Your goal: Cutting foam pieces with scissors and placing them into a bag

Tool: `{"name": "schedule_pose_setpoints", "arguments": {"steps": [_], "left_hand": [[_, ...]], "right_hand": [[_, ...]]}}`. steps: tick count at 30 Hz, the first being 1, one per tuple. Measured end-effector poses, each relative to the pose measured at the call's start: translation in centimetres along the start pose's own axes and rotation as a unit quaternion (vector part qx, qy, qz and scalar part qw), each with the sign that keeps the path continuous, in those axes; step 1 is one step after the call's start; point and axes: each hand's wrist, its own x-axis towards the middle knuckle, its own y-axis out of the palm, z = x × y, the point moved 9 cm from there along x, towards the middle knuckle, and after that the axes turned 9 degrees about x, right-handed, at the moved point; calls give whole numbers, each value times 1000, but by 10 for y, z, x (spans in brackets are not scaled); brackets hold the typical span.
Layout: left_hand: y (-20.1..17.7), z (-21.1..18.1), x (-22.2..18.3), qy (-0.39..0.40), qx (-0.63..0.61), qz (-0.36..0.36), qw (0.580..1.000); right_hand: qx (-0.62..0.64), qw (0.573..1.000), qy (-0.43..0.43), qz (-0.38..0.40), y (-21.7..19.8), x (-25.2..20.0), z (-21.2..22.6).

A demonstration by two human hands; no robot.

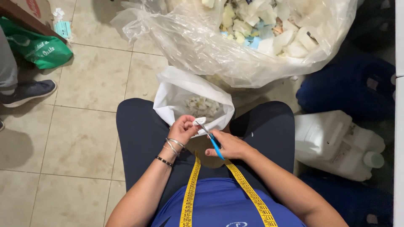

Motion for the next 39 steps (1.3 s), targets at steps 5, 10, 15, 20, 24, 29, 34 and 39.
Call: {"name": "schedule_pose_setpoints", "arguments": {"steps": [5, 10, 15, 20, 24, 29, 34, 39], "left_hand": [[2, -6, -8, -69, -19, 26, 997], [4, -20, -11, -76, 8, 29, 997], [-1, -36, -11, -37, 69, 11, 997], [1, -57, -15, 50, 366, 29, 929], [7, -59, -19, 34, 361, 65, 930], [-9, -44, -15, -16, 189, 5, 982], [1, -62, -25, 0, 302, 23, 953], [0, -57, -19, 39, 365, 26, 930]], "right_hand": [[-7, 999, 23, -36, -5, 2, -8], [-1, 999, 16, -51, -6, 8, -17], [14, 997, 8, -75, 1, 23, -49], [57, 998, -21, -9, 9, 17, -23], [38, 999, -30, -3, 5, 18, -12], [25, 996, 1, -89, 3, 18, -37], [21, 998, 8, -53, 6, 20, -41], [12, 998, 5, -60, 2, 20, -28]]}}
